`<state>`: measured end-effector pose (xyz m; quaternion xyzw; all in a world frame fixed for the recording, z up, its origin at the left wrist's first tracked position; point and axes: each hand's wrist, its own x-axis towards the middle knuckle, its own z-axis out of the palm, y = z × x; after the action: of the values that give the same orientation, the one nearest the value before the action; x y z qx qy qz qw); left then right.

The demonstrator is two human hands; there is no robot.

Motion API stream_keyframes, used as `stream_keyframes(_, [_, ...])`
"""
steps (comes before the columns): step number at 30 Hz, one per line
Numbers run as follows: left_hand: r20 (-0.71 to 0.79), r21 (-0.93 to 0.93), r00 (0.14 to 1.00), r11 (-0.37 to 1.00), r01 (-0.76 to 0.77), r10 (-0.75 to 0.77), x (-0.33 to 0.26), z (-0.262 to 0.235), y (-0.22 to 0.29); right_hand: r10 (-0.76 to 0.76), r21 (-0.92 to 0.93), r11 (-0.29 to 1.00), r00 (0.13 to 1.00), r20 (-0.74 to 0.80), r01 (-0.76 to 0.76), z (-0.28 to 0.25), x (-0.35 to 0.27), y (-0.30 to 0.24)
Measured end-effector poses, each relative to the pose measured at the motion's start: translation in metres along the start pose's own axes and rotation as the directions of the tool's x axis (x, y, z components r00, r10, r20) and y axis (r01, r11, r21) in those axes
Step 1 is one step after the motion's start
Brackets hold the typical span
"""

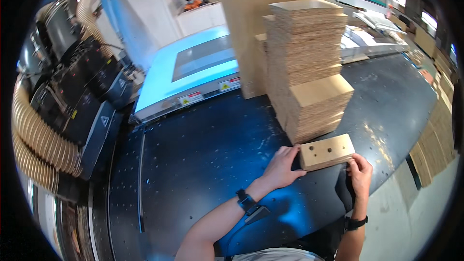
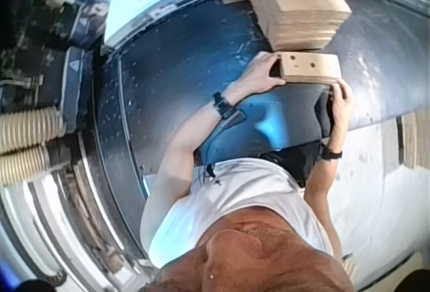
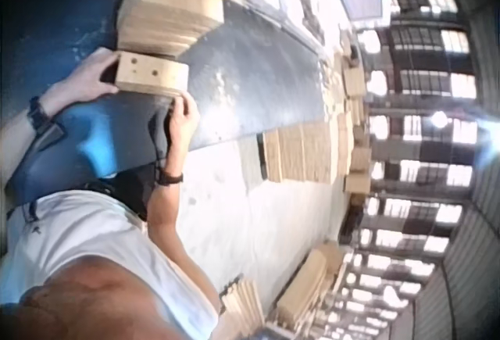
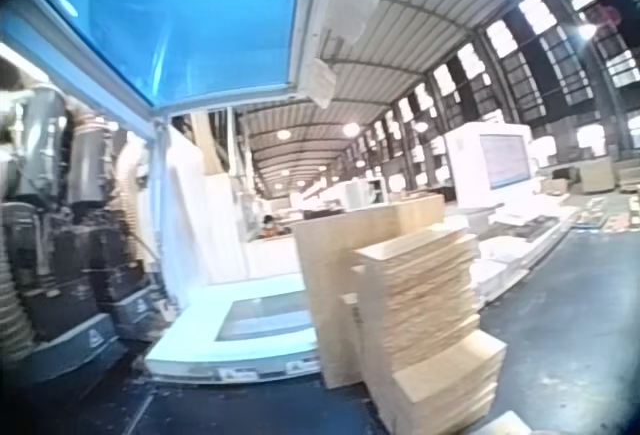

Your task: Stacking and organizing pre-drilled wooden furniture components on a workbench in a factory setting.

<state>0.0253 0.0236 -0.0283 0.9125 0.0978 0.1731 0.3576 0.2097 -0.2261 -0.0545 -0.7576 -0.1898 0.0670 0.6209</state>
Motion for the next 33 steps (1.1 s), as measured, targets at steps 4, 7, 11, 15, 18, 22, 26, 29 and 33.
stream_keyframes(4, [-0.027,-0.033,0.999,0.999,-0.034,0.033,-0.0004,0.0028,-0.0046,0.01,-0.005,1.0,1.0,0.009,-0.01,-0.0005,0.0017,0.002])
stream_keyframes(7, [-0.053,-0.036,0.997,0.998,-0.049,0.047,-0.0004,0.0066,-0.0076,-0.007,-0.012,1.0,1.0,0.023,0.007,-0.0005,0.0032,0.003])
stream_keyframes(11, [-0.015,-0.044,1.0,0.999,-0.02,0.019,0.0,0.0051,-0.004,-0.014,-0.031,0.999,0.999,0.035,0.015,-0.0025,0.0035,0.0037])
stream_keyframes(15, [-0.009,-0.043,1.0,0.999,-0.015,0.015,-0.0004,0.0044,-0.0043,-0.011,-0.037,0.999,0.999,0.034,0.012,-0.0028,0.0038,0.0054])
stream_keyframes(18, [-0.009,-0.045,1.0,0.999,-0.019,0.018,0.0002,0.0039,-0.0047,-0.011,-0.031,0.999,0.999,0.031,0.012,-0.0023,0.0046,0.0058])
stream_keyframes(22, [-0.008,-0.043,1.0,0.999,-0.016,0.016,0.0005,0.0049,-0.0055,-0.012,-0.029,1.0,1.0,0.024,0.012,-0.0021,0.004,0.0067])
stream_keyframes(26, [-0.001,-0.045,1.0,0.999,-0.005,0.005,0.0002,0.0036,-0.0039,0.0,-0.06,0.998,1.0,0.031,0.002,-0.0015,0.0025,0.0008])
stream_keyframes(29, [-0.01,-0.045,1.0,0.999,-0.008,0.008,0.0004,0.0035,-0.0039,-0.01,-0.048,0.999,1.0,0.023,0.011,-0.0022,0.0038,0.0035])
stream_keyframes(33, [-0.001,-0.043,1.0,0.999,-0.004,0.004,0.0005,0.0033,-0.004,0.0,-0.057,0.998,1.0,0.014,0.001,-0.0007,0.003,0.0014])
